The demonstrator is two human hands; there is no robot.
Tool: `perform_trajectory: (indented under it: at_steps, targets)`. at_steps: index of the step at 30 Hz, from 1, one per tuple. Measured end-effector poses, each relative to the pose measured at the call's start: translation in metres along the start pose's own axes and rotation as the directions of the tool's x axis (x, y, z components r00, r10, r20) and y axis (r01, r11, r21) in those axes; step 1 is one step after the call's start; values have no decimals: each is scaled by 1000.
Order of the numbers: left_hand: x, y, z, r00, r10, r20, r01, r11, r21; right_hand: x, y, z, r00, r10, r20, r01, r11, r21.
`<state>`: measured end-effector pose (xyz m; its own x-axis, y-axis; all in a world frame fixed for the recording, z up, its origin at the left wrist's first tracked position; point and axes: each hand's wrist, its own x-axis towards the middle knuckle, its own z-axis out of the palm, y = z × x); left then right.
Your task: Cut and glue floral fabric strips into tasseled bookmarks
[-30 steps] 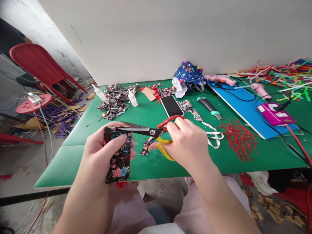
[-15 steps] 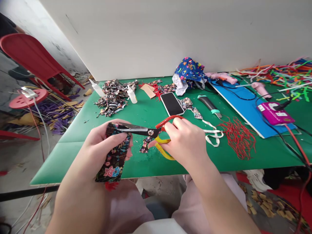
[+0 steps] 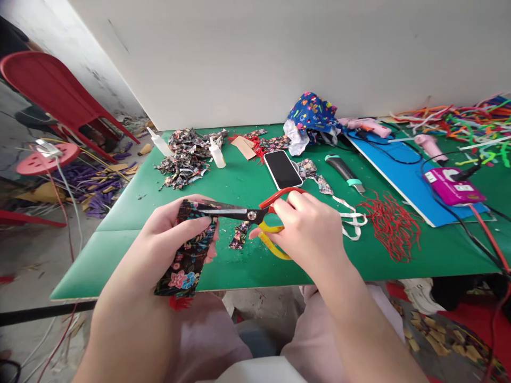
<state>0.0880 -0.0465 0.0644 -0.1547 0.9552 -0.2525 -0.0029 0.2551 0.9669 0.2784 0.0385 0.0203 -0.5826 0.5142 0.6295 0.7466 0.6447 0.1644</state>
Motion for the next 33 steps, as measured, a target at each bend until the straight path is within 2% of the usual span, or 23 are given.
perform_trajectory:
  at_steps: [9, 13, 19, 26, 29, 33]
  targets:
    - [0, -2, -1, 1000, -12, -18, 12, 1000, 18, -2, 0, 4, 1000, 0, -29, -1, 1000, -25]
    - [1, -1, -2, 1000, -3, -6, 4, 998, 59, -2, 0, 3, 1000, 6, 6, -6, 1000, -25]
    - [2, -2, 0, 1000, -20, -15, 20, 999, 39, -2, -1, 2, 999, 29, 33, -29, 999, -27]
    - [7, -3, 1, 1000, -18, 12, 17, 997, 80, -4, 1, 3, 990, 30, 137, -24, 999, -46]
    - [8, -4, 1, 1000, -9, 11, 8, 997, 78, -5, 2, 6, 986, 48, 160, -46, 999, -15]
    - [7, -5, 1, 1000, 14, 24, -16, 997, 77, -5, 2, 8, 968, 56, 243, -93, 986, 142]
